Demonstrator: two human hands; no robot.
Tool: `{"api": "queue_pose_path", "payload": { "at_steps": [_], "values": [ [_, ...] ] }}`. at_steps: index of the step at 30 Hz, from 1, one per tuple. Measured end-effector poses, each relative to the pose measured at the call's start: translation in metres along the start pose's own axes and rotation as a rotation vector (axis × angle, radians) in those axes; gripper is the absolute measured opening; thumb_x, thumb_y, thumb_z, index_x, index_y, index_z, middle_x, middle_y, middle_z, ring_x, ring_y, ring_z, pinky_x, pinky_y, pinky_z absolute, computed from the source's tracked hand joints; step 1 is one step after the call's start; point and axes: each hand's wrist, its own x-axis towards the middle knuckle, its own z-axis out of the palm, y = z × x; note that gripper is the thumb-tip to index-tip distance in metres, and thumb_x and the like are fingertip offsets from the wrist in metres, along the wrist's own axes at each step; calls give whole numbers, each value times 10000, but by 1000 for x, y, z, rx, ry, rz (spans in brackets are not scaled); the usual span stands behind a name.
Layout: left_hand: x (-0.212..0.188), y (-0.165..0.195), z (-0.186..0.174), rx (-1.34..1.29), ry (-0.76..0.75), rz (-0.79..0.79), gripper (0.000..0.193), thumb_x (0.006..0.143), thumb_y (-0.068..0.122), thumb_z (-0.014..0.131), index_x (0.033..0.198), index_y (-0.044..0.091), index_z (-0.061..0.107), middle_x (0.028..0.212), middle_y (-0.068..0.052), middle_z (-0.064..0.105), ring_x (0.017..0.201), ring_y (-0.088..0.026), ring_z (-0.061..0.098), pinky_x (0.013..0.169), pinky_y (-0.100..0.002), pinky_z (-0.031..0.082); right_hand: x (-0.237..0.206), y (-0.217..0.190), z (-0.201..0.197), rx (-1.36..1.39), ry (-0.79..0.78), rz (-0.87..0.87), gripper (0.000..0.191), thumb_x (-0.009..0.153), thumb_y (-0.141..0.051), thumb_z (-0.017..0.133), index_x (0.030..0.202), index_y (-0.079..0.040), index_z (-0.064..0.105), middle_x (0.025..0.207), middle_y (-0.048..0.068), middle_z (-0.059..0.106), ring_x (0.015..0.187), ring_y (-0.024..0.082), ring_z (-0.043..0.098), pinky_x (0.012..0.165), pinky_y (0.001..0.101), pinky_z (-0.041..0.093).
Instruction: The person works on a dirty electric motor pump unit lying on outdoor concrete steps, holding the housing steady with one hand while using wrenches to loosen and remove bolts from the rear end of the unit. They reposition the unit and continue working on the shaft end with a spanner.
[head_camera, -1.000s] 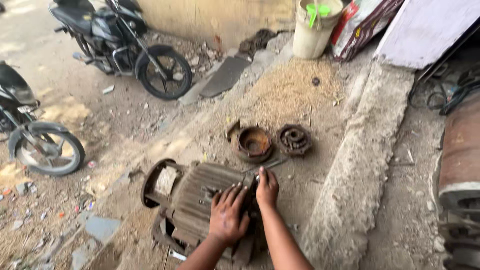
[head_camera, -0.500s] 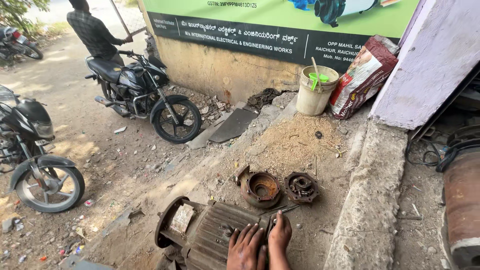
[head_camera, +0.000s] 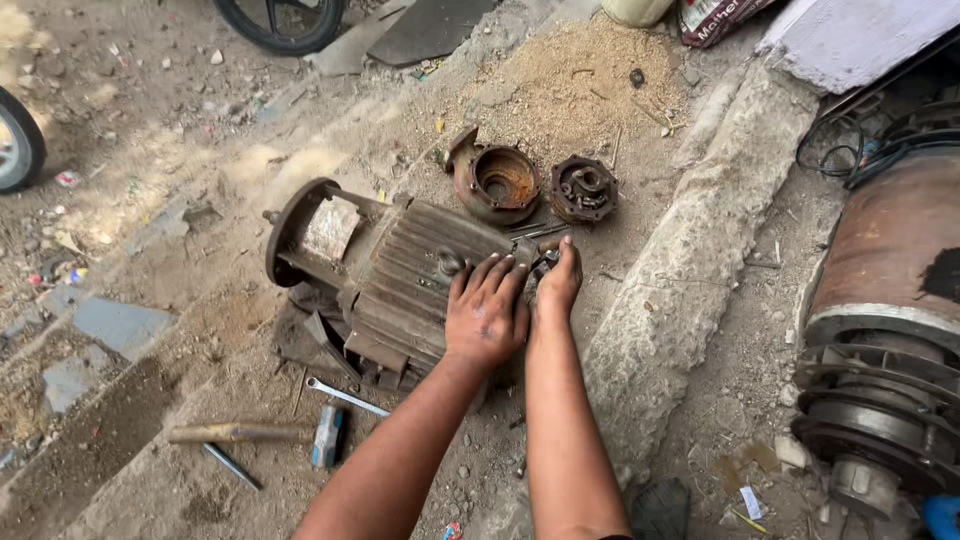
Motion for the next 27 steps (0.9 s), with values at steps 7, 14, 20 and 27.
{"api": "queue_pose_path", "payload": {
  "at_steps": [7,14,20,27],
  "values": [
    [11,1,-1,-3,-10,-2,530,801,256,644,1307,99,634,1411,-138,607,1387,-312,487,1158,-564,288,7,-14,-1,-16,-66,-13,388,1039,-409,523,887,-84,670,899,35,672,827,153,613,789,309,504],
    [4,0,10,-26,44,7,503,825,252,643,1304,99,647,1410,-134,616,1392,-306,501,1162,-537,323,6,-20,-11,-50,-42,35,383,1037,-410,542,882,-94,693,873,18,675,778,143,585,718,299,455],
    [-2,0,13,-18,29,0,509,817,255,655,1305,107,647,1403,-125,626,1390,-299,511,1172,-531,321,-6,-28,-15,-87,-65,15,359,1032,-406,524,884,-122,687,864,3,668,757,124,581,683,284,468],
    [10,0,4,4,7,-12,534,850,272,657,1362,128,615,1414,-111,610,1397,-303,484,1173,-540,298,14,-45,2,-25,-117,62,339,979,-336,603,767,-77,660,751,22,676,702,137,610,673,279,494]
  ]
}}
